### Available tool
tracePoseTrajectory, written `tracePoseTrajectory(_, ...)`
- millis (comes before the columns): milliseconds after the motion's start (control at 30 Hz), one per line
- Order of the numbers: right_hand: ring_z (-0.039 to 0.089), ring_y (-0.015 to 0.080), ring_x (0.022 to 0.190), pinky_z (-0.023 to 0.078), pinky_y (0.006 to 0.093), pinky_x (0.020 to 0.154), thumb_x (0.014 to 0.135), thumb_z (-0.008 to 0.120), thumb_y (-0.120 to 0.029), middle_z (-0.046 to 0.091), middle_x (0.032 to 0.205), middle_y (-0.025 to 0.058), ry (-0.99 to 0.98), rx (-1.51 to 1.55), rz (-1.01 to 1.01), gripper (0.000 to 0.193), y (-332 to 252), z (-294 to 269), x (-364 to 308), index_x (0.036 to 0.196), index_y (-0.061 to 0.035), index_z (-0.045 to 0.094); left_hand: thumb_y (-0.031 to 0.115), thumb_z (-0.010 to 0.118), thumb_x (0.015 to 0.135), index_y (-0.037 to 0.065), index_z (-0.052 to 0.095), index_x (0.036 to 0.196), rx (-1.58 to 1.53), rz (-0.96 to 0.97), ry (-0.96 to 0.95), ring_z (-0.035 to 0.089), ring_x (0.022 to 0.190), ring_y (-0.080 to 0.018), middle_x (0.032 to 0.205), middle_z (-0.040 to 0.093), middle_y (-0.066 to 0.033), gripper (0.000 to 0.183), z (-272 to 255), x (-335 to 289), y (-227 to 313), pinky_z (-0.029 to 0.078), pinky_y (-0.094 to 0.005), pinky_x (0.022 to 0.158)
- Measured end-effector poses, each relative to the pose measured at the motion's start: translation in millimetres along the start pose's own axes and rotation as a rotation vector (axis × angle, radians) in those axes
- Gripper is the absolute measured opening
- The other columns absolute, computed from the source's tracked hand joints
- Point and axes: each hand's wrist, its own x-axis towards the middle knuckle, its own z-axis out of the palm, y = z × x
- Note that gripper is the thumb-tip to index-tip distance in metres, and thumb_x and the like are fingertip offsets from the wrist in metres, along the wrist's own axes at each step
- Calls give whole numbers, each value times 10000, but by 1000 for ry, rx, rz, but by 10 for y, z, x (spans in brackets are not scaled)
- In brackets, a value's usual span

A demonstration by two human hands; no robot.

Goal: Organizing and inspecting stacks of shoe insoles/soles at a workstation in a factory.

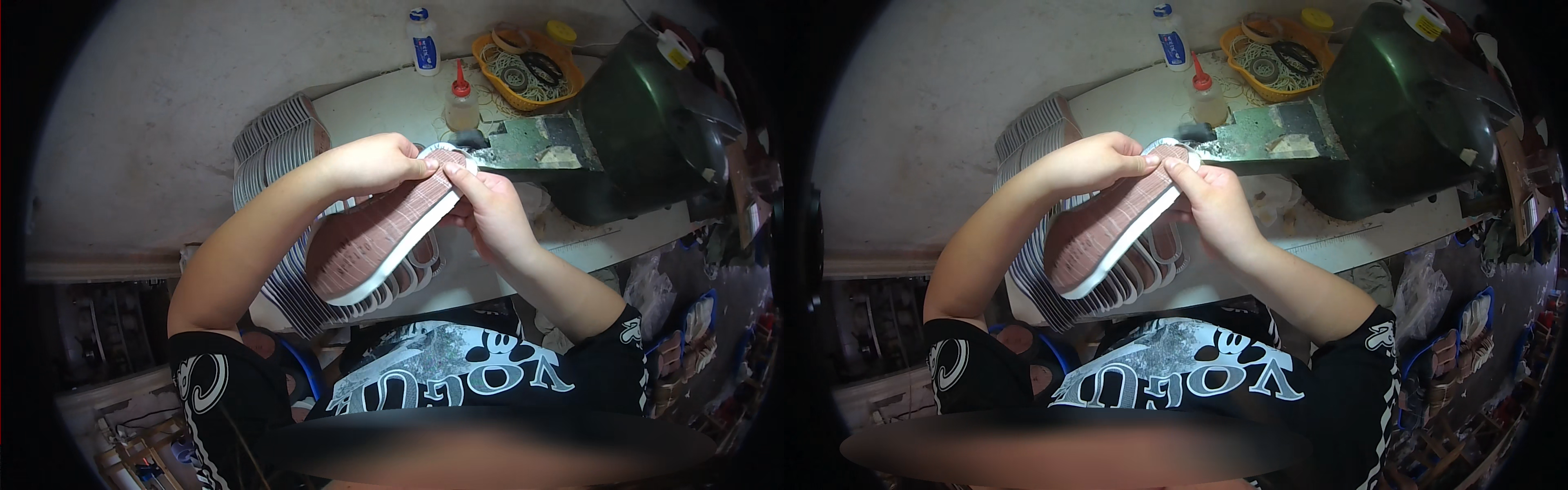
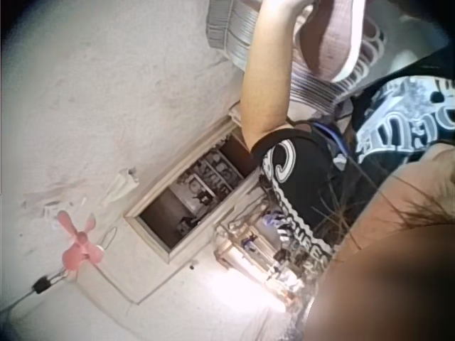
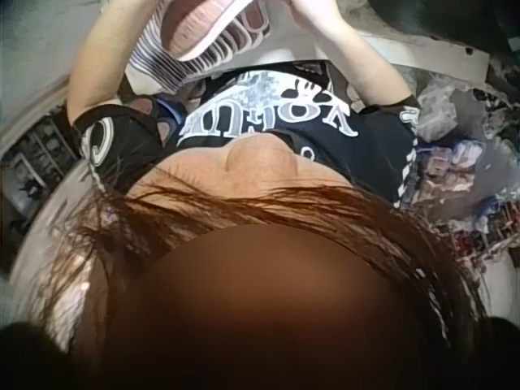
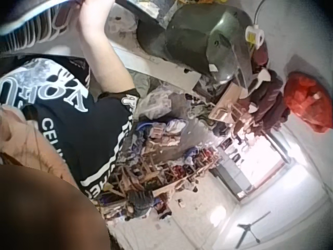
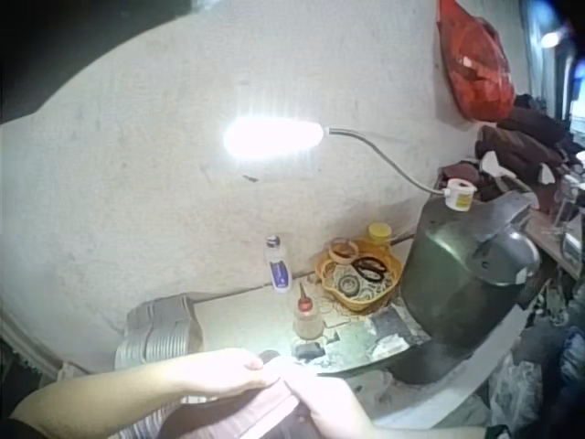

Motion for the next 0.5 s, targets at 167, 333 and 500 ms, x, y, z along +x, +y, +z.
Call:
tracePoseTrajectory(167,642,116,728,518,214,607,961,503,-246,653,861,80,-9,34,-21,280,-14,60,19,978,12,611,349,566,913,7,653,866,-149,-8,19,548,635,-87,735,631,-31,356,-3,35,-76,442,-242,598)
tracePoseTrajectory(333,644,127,747,514,243,653,919,568,-229,659,871,87,9,22,-35,258,9,41,20,964,20,619,332,576,903,16,670,842,-207,-80,106,573,630,-101,725,640,-50,335,49,-13,-15,458,-260,602)
tracePoseTrajectory(500,649,141,796,524,273,730,869,627,-242,664,906,92,-201,-31,82,296,-7,-120,-179,994,26,620,352,561,910,-3,656,800,-406,-109,98,541,461,-123,616,609,-62,384,118,67,-42,444,-278,452)
